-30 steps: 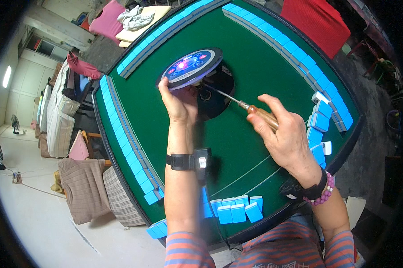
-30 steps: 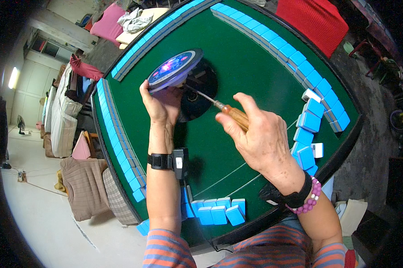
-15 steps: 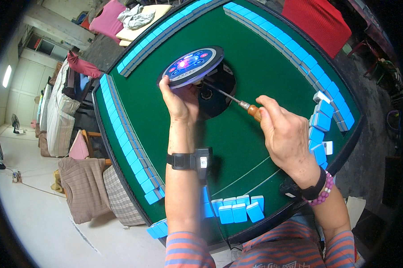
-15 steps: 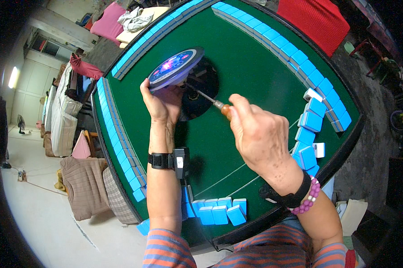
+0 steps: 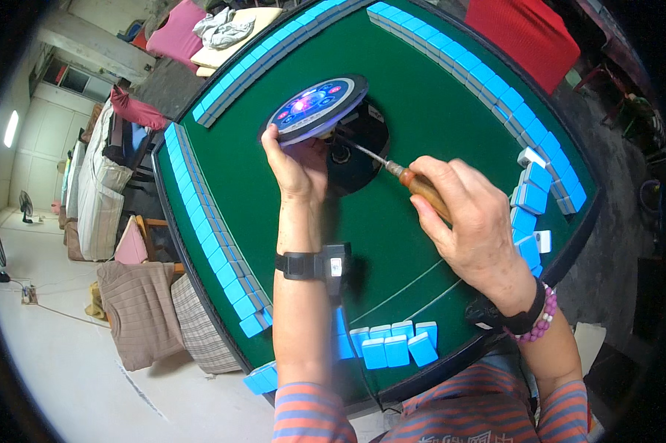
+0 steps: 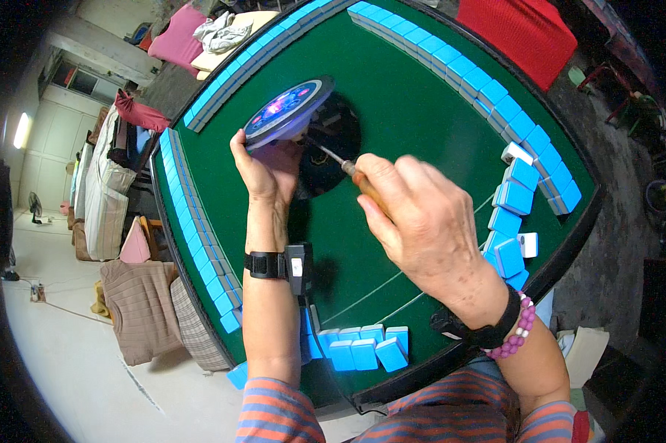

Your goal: The person uses a screwdriver to tighten a screw on the center lift mechanism of an automatic mahjong table and then places a cover plate back onto the mechanism.

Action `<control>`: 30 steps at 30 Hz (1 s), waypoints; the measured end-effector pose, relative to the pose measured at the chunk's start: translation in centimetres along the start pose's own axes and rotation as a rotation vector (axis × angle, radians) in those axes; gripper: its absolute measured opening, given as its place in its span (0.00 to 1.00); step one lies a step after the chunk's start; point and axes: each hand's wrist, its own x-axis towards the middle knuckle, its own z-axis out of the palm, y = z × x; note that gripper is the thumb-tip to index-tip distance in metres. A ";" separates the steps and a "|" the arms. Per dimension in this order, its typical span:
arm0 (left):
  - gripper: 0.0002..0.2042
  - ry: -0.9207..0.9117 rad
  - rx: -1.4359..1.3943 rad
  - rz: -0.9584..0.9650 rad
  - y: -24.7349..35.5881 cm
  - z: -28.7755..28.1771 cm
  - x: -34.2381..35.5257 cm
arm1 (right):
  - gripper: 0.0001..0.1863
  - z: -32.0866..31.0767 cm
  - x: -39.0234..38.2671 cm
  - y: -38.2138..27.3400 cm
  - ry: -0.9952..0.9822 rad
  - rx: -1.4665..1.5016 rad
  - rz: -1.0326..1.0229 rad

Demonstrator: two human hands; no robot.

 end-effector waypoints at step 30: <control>0.28 -0.005 0.018 -0.008 0.0 -0.4 0.0 | 0.17 0.3 -0.6 0.4 -0.023 0.057 0.354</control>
